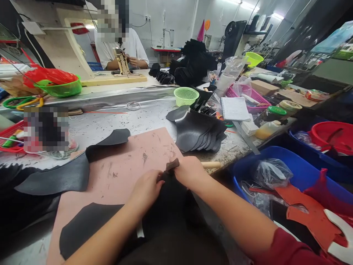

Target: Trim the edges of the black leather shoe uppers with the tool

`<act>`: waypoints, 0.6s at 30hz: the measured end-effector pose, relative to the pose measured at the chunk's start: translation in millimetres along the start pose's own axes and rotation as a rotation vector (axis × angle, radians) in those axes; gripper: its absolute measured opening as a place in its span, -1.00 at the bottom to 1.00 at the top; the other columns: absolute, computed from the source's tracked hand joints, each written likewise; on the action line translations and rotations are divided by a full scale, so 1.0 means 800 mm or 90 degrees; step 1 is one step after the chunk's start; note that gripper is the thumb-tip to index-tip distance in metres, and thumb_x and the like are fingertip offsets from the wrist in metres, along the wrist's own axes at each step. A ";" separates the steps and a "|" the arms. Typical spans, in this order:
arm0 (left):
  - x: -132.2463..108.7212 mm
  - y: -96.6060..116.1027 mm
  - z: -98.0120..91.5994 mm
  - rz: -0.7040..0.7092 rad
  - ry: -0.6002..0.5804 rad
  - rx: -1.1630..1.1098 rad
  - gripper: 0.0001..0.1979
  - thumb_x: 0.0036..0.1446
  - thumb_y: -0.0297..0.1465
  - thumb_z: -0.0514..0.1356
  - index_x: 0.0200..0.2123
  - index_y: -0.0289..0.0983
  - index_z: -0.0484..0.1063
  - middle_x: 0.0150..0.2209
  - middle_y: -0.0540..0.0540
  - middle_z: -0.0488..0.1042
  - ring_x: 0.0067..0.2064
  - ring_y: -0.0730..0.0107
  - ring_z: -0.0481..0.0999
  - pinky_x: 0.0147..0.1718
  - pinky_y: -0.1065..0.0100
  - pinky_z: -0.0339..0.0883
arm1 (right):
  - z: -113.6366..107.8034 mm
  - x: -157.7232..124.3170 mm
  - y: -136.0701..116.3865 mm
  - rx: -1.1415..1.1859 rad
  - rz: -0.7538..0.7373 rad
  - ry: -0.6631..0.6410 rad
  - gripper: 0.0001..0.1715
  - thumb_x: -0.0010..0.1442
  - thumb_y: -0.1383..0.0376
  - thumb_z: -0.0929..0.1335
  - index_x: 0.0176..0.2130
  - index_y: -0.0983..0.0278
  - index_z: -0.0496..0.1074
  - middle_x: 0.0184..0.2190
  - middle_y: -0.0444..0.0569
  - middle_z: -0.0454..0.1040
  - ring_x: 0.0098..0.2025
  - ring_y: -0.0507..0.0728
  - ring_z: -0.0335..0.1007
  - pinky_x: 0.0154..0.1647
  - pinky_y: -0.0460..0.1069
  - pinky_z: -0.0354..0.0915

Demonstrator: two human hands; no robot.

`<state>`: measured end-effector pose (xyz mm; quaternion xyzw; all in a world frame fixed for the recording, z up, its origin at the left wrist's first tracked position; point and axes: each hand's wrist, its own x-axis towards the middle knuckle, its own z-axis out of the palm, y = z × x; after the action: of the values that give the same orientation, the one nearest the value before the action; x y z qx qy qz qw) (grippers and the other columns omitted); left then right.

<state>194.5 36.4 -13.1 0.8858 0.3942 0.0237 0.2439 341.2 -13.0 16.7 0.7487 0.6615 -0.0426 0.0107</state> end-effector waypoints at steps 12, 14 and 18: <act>-0.004 -0.018 0.017 0.121 0.116 0.024 -0.78 0.08 -0.52 0.03 -0.28 -0.29 0.44 -0.36 -0.10 0.47 -0.31 0.34 0.44 -0.30 0.35 0.33 | -0.008 0.003 0.002 0.001 -0.020 -0.023 -0.75 0.05 0.41 0.19 -0.34 0.25 0.41 -0.48 -0.01 0.50 -0.40 0.15 0.44 -0.53 -0.07 0.15; -0.004 -0.019 0.018 0.155 0.126 0.035 -0.75 0.10 -0.52 0.00 -0.27 -0.28 0.46 -0.37 -0.11 0.45 -0.33 0.35 0.44 -0.32 0.36 0.33 | -0.009 0.003 0.003 0.010 -0.027 -0.018 -0.75 0.06 0.40 0.19 -0.33 0.24 0.41 -0.47 -0.02 0.50 -0.40 0.14 0.44 -0.53 -0.07 0.15; -0.003 -0.020 0.021 0.200 0.124 0.088 -0.72 0.11 -0.51 -0.04 -0.29 -0.28 0.48 -0.40 -0.12 0.43 -0.35 0.34 0.41 -0.35 0.34 0.32 | -0.016 0.003 0.001 0.023 -0.058 -0.036 -0.76 0.07 0.40 0.19 -0.34 0.25 0.42 -0.46 -0.04 0.50 -0.39 0.11 0.43 -0.53 -0.09 0.13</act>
<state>185.8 36.4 -34.8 0.9444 0.2737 0.1203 0.1366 342.6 -9.5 28.8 0.7165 0.6932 -0.0764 0.0138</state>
